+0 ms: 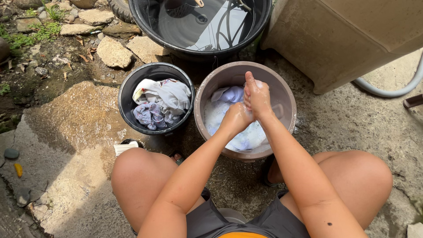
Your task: The person hand-washes clothes by scrubbing them in a bucket of soapy water and wringing each item out before moving it into another bucket.
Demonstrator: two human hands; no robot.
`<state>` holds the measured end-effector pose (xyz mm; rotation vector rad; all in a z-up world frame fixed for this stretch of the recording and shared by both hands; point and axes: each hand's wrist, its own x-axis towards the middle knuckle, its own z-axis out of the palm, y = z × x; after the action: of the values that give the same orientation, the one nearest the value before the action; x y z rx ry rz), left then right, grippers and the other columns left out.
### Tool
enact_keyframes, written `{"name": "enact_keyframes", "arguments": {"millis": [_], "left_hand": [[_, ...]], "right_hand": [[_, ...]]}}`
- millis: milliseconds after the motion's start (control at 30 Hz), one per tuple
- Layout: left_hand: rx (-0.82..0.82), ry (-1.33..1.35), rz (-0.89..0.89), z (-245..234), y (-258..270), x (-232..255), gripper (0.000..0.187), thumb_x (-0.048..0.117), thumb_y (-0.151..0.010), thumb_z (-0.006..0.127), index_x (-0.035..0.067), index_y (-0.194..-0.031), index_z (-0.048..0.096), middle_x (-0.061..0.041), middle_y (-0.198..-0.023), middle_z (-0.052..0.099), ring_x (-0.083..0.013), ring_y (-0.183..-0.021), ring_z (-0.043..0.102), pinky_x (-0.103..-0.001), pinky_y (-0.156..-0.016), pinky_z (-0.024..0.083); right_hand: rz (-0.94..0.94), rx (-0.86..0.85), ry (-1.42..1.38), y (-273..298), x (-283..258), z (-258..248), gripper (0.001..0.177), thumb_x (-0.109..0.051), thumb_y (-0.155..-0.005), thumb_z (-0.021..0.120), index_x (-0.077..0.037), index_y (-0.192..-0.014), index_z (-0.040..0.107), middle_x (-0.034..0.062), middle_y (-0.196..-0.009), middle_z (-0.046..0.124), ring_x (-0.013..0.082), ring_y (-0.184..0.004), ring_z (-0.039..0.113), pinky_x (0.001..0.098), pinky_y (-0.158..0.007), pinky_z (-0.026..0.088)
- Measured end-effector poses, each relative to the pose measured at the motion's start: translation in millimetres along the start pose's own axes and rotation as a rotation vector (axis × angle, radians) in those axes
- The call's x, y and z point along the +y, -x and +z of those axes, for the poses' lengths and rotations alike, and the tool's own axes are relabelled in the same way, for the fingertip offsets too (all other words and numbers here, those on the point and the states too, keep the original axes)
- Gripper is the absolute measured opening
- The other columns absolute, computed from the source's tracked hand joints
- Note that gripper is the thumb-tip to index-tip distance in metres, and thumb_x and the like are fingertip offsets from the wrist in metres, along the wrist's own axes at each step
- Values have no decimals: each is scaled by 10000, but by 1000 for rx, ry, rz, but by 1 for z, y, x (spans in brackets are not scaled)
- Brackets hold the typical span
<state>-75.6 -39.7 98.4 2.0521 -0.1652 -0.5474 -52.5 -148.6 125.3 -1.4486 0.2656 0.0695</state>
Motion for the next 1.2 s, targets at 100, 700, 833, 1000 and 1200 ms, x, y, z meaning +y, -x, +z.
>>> {"name": "enact_keyframes", "arguments": {"millis": [100,700,833,1000,1200], "left_hand": [[147,-94,85,-6,11,-6,402,414,-828,712,18,-831,779,-216,-819,721,-404,-813,701,-467,-737,549],[984,497,72,-66,-10,-116,736,64,-852,630,-8,-1520,330,-258,-1511,441,-373,-1372,462,-421,-1150,346],[801,370,305,-58,-1,-83,436,46,-889,565,23,-1323,599,-171,-1298,672,-305,-1191,651,-388,-1040,500],[644,426,337,-44,-1,-53,339,21,-874,556,9,-1197,658,-149,-1165,713,-262,-1082,694,-362,-924,545],[548,390,418,-41,7,-44,316,-6,-894,533,5,-1188,649,-157,-1175,734,-243,-1130,711,-336,-938,557]], "right_hand": [[7,-98,-80,2,1,7,656,-616,-1050,508,-121,-642,369,-9,-518,340,102,-398,312,280,-373,306],[384,-580,905,-45,249,-8,366,-339,-964,589,-38,-1158,662,129,-1050,783,191,-918,713,363,-846,549],[372,-456,421,-68,205,-34,290,-293,-1020,552,-28,-1125,605,114,-1090,792,184,-1011,734,334,-885,528],[149,-853,919,-52,249,-33,419,-101,-846,657,-182,-1251,728,74,-1229,730,203,-1119,644,371,-952,480],[200,-589,1136,-34,259,-26,249,-172,-842,809,-110,-1082,820,104,-1048,794,219,-928,738,351,-898,557]]}}
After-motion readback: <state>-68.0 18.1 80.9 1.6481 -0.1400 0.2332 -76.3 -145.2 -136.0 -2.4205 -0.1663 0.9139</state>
